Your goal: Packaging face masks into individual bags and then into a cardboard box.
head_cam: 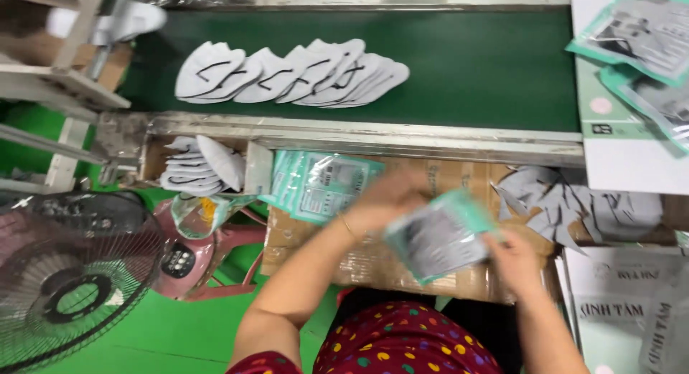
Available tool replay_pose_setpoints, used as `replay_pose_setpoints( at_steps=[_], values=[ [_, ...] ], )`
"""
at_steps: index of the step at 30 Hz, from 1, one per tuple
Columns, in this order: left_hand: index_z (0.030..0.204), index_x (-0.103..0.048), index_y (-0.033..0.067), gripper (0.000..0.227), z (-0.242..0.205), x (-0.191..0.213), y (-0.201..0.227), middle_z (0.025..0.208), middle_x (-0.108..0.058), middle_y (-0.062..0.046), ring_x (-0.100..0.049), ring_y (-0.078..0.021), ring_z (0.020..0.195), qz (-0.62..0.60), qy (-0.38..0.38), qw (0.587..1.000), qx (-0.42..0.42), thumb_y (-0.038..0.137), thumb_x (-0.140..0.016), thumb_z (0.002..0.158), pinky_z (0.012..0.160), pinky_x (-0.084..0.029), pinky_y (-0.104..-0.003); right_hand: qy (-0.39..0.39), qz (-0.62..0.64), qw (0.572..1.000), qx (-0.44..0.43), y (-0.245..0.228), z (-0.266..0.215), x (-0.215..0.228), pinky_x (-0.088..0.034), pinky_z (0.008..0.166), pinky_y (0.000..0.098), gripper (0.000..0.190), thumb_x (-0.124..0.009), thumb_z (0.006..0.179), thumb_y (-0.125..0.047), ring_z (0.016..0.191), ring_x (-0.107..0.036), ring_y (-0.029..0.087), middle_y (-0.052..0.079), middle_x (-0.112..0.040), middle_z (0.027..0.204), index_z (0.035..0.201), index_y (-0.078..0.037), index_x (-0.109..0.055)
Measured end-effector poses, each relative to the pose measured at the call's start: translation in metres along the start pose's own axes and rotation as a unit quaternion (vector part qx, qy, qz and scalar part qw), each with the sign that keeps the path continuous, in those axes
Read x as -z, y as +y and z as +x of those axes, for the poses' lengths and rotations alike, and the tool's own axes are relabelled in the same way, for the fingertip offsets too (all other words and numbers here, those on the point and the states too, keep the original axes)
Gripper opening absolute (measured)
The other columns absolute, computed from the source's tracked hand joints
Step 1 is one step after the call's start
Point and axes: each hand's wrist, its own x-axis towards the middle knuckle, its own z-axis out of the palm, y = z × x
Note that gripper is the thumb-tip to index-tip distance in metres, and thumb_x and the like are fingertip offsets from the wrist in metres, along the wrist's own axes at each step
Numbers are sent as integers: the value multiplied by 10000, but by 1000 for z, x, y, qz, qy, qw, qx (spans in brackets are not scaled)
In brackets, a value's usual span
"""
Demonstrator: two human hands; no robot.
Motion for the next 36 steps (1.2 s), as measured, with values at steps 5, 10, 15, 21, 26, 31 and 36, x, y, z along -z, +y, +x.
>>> replay_pose_setpoints(
  at_steps=[5,10,15,21,26,31,36],
  values=[
    [1487,-401,-27,892,32,108,-81,1498,-454,-260,-357,-418,1442,278,282,901,178,554,-729,894,1189,-202,-566,153,66,985,-53,15,7,44,-389,754,389,409,-666,1078,-340,867,-507,253,108,-633,1003,1334,-21,-648],
    [1585,-159,30,1322,83,124,-68,1630,-272,-265,-185,-408,1542,275,154,880,356,793,-758,686,1229,25,-638,281,-316,882,210,-10,-9,30,-361,1112,547,780,-784,939,-258,1381,-378,491,373,-356,1510,1543,98,-443],
    [1614,-472,146,593,88,89,-165,1458,-586,-225,-565,-406,1254,375,125,881,260,142,-528,1023,1110,-444,-471,211,-302,906,210,-45,-32,8,-344,1265,489,695,-773,928,-238,1549,-345,455,302,-316,1646,1541,-69,-492],
    [1196,-710,204,468,34,34,10,1222,-693,-55,-661,-263,1177,111,-142,982,-53,31,-759,763,1043,-515,-387,168,-225,791,543,-187,-64,-50,-256,1211,525,925,-777,866,-308,1481,-283,434,261,-213,1616,1503,12,-189],
    [1382,-634,182,544,-47,-14,-10,1338,-647,-47,-623,-260,1274,-74,-92,979,-167,14,-694,869,1138,-494,-354,-175,-74,947,261,-118,-51,-40,-507,1082,341,840,-817,786,-88,1370,-555,187,53,-547,1492,1529,-180,-435],
    [1498,-421,112,697,-81,-90,-69,1396,-544,-161,-542,-356,1291,-141,-45,977,153,169,-740,882,1067,-440,-403,-229,-80,959,148,-45,-35,-88,-470,980,384,870,-871,677,-70,1167,-585,283,164,-602,1282,1398,8,-392],
    [1639,-362,99,733,-82,-113,-80,1585,-535,-197,-543,-329,1450,-212,71,960,169,252,-701,1007,1214,-422,-390,-28,12,993,117,-34,-33,-84,-533,986,389,455,-721,884,-61,1099,-688,254,130,-723,1172,1318,0,-598]
  ],
)
